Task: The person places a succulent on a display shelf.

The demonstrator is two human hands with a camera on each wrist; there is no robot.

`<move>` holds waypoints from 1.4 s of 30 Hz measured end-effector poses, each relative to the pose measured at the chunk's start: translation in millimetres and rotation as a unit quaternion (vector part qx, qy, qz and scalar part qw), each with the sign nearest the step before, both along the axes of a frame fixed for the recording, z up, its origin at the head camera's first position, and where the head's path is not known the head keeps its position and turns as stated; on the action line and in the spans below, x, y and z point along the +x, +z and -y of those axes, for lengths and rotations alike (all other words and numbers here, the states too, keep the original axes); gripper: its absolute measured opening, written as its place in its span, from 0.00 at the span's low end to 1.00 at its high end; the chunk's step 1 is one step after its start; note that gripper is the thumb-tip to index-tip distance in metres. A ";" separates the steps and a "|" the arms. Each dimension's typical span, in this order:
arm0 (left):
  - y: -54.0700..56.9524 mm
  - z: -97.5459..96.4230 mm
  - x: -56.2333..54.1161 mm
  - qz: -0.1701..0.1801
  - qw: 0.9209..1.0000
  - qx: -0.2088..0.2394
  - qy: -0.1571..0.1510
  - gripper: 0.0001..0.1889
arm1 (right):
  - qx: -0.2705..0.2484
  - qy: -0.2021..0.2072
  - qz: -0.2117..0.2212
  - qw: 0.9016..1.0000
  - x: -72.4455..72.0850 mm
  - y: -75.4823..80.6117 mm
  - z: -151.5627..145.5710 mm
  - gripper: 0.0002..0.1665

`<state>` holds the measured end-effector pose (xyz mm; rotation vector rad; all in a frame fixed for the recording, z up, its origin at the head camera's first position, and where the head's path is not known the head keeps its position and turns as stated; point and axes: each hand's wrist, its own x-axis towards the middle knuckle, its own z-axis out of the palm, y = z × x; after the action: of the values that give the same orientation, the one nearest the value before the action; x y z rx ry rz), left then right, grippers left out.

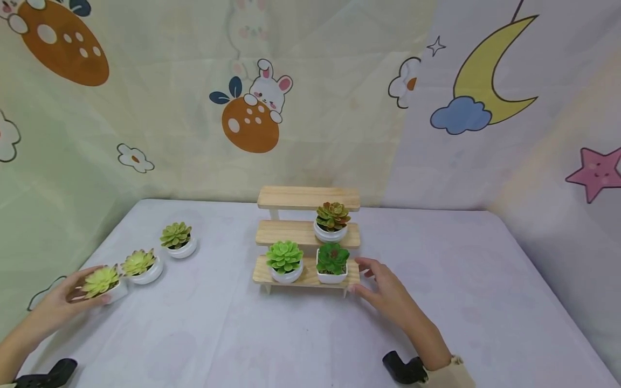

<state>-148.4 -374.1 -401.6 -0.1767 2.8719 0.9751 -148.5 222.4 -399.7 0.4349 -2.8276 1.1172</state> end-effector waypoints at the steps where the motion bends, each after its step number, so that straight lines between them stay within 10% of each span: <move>1: 0.1 0.5 0.1 0.001 1.000 0.001 0.001 0.47 | 0.000 0.000 0.001 1.000 0.0 0.1 -0.2 0.33; 17: 4.3 -1.5 6.6 -0.023 1.000 0.017 0.010 0.43 | -0.003 0.001 -0.001 1.000 -0.8 0.2 0.8 0.32; 42: 60.4 -49.3 2.1 -0.097 0.994 0.004 -0.040 0.42 | -0.009 0.002 0.005 1.000 0.9 0.5 0.1 0.32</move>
<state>-146.3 -324.8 -341.2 0.0370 3.0211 1.0426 -147.6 222.2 -399.2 0.4362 -2.8242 1.1476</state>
